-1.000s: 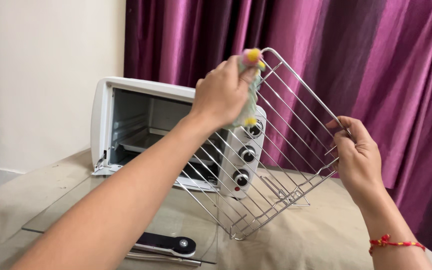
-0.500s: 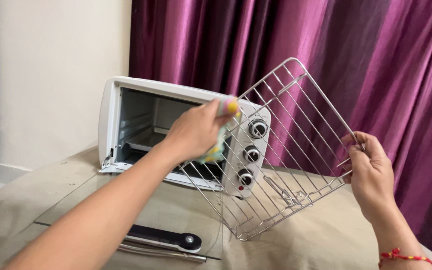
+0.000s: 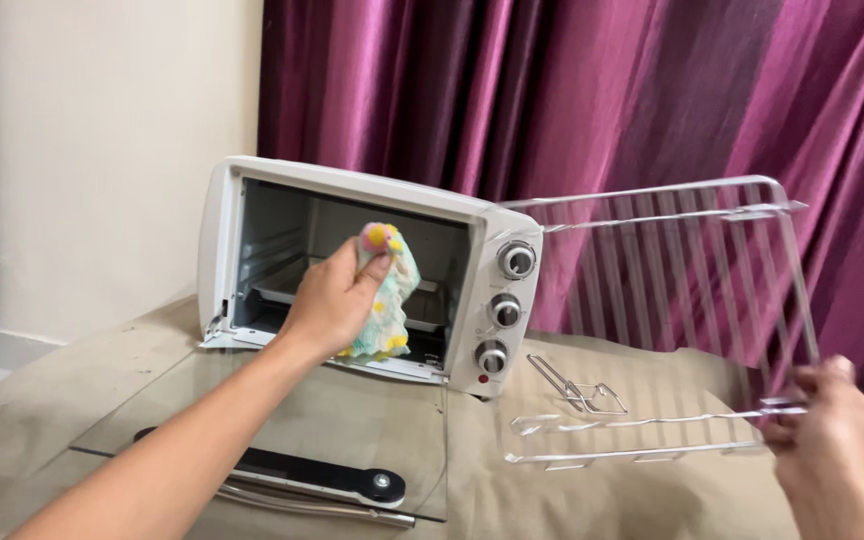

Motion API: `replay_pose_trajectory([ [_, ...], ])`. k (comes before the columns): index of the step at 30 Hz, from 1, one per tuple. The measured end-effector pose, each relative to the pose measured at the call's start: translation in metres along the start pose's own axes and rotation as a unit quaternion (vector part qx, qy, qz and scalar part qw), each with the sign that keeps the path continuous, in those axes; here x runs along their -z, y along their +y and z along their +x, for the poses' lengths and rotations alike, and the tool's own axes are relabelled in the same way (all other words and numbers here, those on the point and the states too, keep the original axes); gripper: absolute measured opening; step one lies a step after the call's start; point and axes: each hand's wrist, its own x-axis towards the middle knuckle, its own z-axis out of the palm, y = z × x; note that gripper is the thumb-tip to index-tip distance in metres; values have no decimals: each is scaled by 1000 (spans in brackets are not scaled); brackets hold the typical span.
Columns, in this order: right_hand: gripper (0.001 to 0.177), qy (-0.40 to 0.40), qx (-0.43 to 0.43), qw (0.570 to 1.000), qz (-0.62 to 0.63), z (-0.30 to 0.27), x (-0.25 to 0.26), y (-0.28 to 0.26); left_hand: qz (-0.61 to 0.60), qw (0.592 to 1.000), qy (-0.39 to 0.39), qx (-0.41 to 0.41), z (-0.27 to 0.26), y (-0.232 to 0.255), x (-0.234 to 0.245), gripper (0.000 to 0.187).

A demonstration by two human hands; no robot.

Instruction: The person wipes down the metal rack and a baking tray from a toaster oven using a cloth.

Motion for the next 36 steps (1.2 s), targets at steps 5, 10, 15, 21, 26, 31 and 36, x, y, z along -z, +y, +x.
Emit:
replay_pose_trajectory([
  [5, 28, 233, -39, 971, 23, 15, 40, 30, -53, 998, 36, 18, 1, 7, -10, 41],
  [10, 29, 375, -64, 924, 40, 8, 41, 47, -80, 996, 42, 20, 2, 17, -40, 42],
  [15, 31, 405, -112, 905, 61, 1, 12, 64, -99, 995, 20, -8, 0, 33, -64, 42],
  [21, 35, 397, -183, 895, 82, 8, -16, 70, -103, 994, -31, 35, -1, 45, -75, 40],
  [26, 40, 369, -244, 892, 93, 6, -24, 74, -118, 993, -14, -22, -3, 39, -83, 40],
  [31, 46, 278, -332, 896, 95, 12, -30, 91, -134, 990, -23, -21, -5, 34, -89, 40],
  [36, 49, 16, -359, 932, 49, 18, -34, 110, -123, 992, -34, 1, -6, 35, -88, 39],
])
